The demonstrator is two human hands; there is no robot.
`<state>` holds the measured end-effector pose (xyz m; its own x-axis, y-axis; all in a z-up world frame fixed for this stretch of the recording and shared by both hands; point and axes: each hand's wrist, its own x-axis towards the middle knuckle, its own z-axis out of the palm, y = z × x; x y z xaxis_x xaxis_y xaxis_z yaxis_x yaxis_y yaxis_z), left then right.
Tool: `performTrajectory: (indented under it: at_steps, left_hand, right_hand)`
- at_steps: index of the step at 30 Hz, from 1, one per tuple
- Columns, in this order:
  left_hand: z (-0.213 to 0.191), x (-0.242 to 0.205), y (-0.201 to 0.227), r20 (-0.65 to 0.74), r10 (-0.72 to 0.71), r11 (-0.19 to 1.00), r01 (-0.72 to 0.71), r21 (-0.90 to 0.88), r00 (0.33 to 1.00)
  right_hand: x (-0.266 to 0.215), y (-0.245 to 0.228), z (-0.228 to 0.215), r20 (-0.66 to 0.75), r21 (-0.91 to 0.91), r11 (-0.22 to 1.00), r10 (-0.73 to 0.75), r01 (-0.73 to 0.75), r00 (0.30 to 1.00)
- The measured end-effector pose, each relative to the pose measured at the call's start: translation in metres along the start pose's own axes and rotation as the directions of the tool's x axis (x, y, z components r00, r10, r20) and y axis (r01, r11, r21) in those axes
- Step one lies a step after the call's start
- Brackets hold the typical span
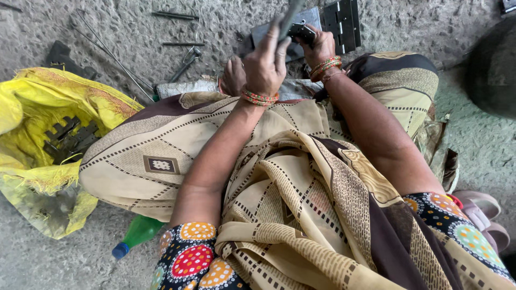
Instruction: The person sits on the floor and assembles metal hinges by inserting pins into hinge plates using a metal rod. They repeatedly pick up hinge plates, align them, insert the pin, and tap it into place before setting the assembled hinge aside.
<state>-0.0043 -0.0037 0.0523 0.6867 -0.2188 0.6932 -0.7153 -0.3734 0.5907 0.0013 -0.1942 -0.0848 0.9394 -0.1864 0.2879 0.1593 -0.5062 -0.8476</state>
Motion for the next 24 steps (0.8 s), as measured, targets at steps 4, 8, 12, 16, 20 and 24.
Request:
performTrajectory:
  at_steps: [4, 8, 12, 16, 20, 24]
  left_hand:
    - [0.035, -0.061, -0.049, 0.423, -0.412, 0.904, 0.305, 0.3, 0.807]
    - [0.044, -0.091, -0.088, 0.358, -0.477, 0.879, 0.431, 0.206, 0.802]
    - [0.025, -0.079, -0.123, 0.191, -0.553, 0.797, 0.449, 0.403, 0.811]
    - [-0.012, -0.072, -0.17, 0.014, -0.898, 0.418, 0.841, 0.343, 0.441]
    - [-0.042, -0.081, -0.213, -0.148, -0.797, 0.458, 0.746, 0.484, 0.585]
    - [-0.044, -0.092, -0.231, -0.197, -0.849, 0.356, 0.807, 0.471, 0.49]
  right_hand:
    - [0.008, 0.02, 0.004, -0.023, -0.154, 0.975, 0.161, -0.163, 0.987]
    - [0.004, 0.041, 0.012, -0.006, -0.127, 0.958, 0.257, -0.256, 0.966]
    - [0.01, 0.047, 0.011, -0.049, 0.062, 0.979, 0.2, -0.197, 0.979]
    - [0.019, 0.056, 0.0, -0.064, 0.054, 0.971, 0.235, -0.232, 0.97]
    - [0.034, 0.076, -0.027, -0.114, -0.032, 0.976, 0.21, -0.215, 0.971]
    - [0.045, 0.107, -0.068, -0.133, -0.349, 0.901, 0.224, -0.257, 0.966]
